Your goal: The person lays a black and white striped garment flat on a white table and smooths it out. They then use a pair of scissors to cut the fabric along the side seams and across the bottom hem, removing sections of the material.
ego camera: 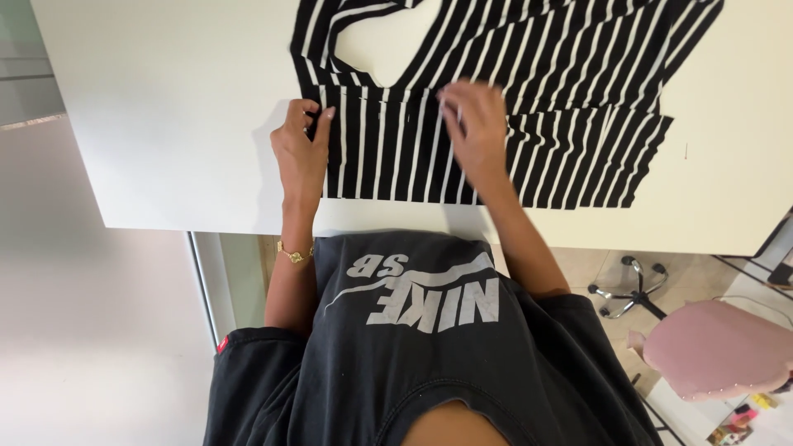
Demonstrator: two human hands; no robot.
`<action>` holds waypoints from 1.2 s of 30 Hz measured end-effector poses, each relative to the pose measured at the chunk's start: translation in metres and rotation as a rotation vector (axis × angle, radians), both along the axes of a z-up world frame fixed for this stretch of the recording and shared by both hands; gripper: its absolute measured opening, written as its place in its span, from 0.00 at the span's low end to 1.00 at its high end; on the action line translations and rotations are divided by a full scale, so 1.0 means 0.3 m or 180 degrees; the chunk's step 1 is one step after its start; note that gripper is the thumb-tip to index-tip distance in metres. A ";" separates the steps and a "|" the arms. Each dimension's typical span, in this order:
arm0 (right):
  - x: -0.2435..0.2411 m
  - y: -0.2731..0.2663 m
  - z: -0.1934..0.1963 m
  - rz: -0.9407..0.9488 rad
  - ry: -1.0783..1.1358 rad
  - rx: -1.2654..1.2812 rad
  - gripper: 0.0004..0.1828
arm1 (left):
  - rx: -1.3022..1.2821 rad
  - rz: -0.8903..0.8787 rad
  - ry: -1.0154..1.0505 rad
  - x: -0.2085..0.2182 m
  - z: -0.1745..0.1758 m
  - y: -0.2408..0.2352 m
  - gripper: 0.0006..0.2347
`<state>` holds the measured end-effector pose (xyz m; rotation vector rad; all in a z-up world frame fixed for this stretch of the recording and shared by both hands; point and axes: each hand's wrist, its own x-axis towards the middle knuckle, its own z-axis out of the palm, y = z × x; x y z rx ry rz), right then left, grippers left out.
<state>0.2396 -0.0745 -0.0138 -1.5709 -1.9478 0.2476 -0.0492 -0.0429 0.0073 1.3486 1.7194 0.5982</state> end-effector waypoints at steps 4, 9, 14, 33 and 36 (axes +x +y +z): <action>-0.088 -0.087 -0.032 0.0497 -0.1056 -0.0880 0.20 | -0.0088 -0.0111 0.0141 -0.037 -0.067 0.000 0.12; -0.130 -0.143 -0.108 0.0565 -0.0922 -0.0244 0.36 | 0.0023 -0.0179 -0.0403 -0.067 -0.063 0.007 0.09; -0.154 -0.186 -0.048 0.0963 -0.1448 -0.1374 0.40 | -0.0358 -0.0126 -0.0416 -0.071 0.047 0.050 0.08; -0.045 -0.244 -0.057 0.0655 0.0337 -0.0078 0.14 | 0.0793 -0.2353 0.1616 0.152 -0.135 -0.149 0.27; 0.256 -0.215 -0.015 -0.0028 0.0140 -0.0068 0.17 | 0.0673 -0.2331 0.1705 0.147 -0.160 -0.153 0.34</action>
